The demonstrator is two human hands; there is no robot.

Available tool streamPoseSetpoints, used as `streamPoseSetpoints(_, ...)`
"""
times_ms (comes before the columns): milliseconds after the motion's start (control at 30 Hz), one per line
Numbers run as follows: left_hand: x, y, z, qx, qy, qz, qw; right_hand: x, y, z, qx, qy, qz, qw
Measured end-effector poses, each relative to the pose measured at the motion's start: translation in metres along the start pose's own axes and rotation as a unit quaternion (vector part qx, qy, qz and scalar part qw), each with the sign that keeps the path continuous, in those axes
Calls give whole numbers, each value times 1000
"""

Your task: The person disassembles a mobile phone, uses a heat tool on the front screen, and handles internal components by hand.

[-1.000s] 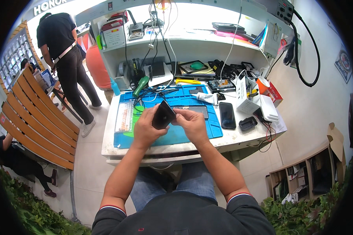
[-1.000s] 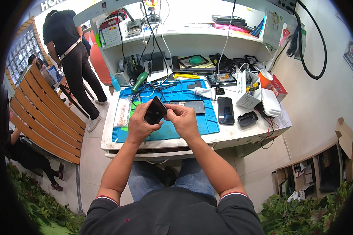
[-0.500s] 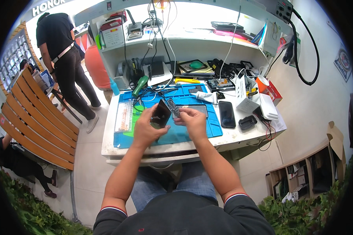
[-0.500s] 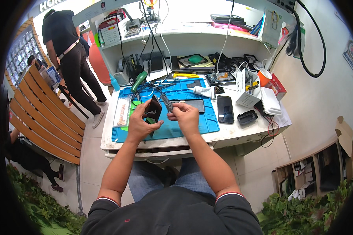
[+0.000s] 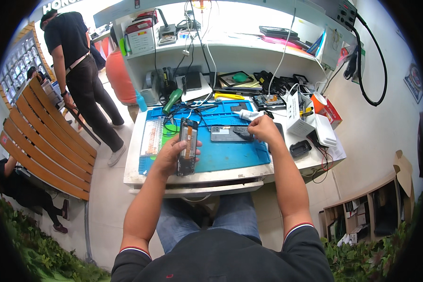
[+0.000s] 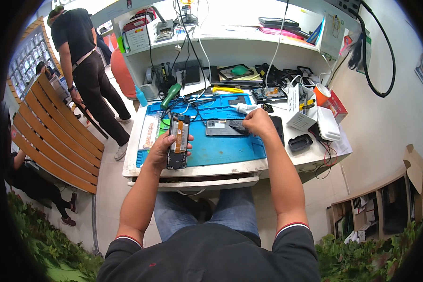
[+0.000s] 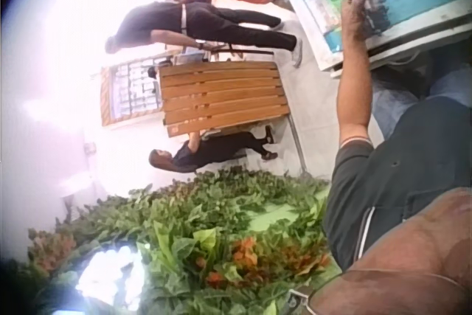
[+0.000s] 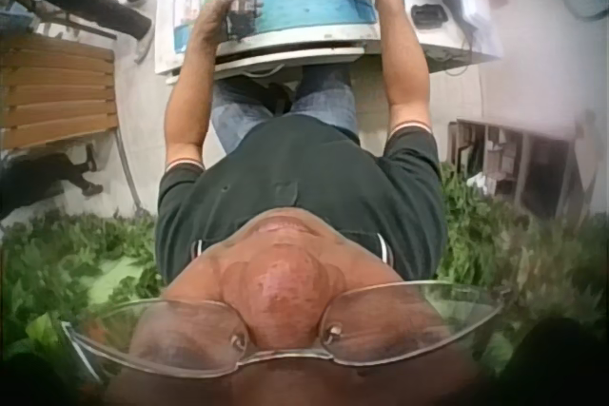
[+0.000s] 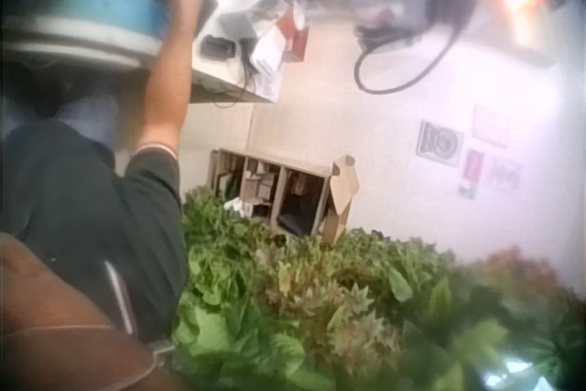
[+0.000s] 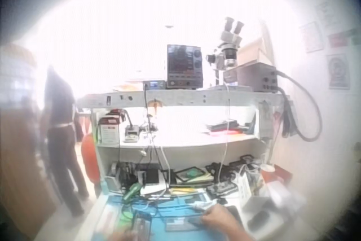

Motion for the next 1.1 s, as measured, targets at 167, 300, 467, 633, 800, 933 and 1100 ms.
streamPoseSetpoints(167,3,14,5,-138,17,-3,990,-5,-4,-6,-173,-84,52,980)
streamPoseSetpoints(300,11,19,12,-264,67,1,962,-21,15,-27,-65,-127,185,972)
streamPoseSetpoints(467,15,29,14,-340,120,16,933,-39,55,-84,379,157,165,897)
streamPoseSetpoints(633,14,38,11,-340,126,42,931,-40,62,-106,440,271,154,842)
streamPoseSetpoints(800,6,19,5,-289,116,82,947,-41,48,-108,493,224,140,829)
streamPoseSetpoints(933,-8,-4,3,-207,19,43,977,-48,34,-101,520,127,129,835)
streamPoseSetpoints(1100,-4,-9,1,-24,-90,54,994,-49,16,-114,516,74,124,844)
Point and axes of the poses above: each hand's wrist, its own x-axis towards the middle knuckle, its own z-axis out of the back of the hand, y = z × x, the point moved 1 cm from there along x, towards the middle knuckle, and after that the axes turned 12 degrees about y, right-handed, at the moved point
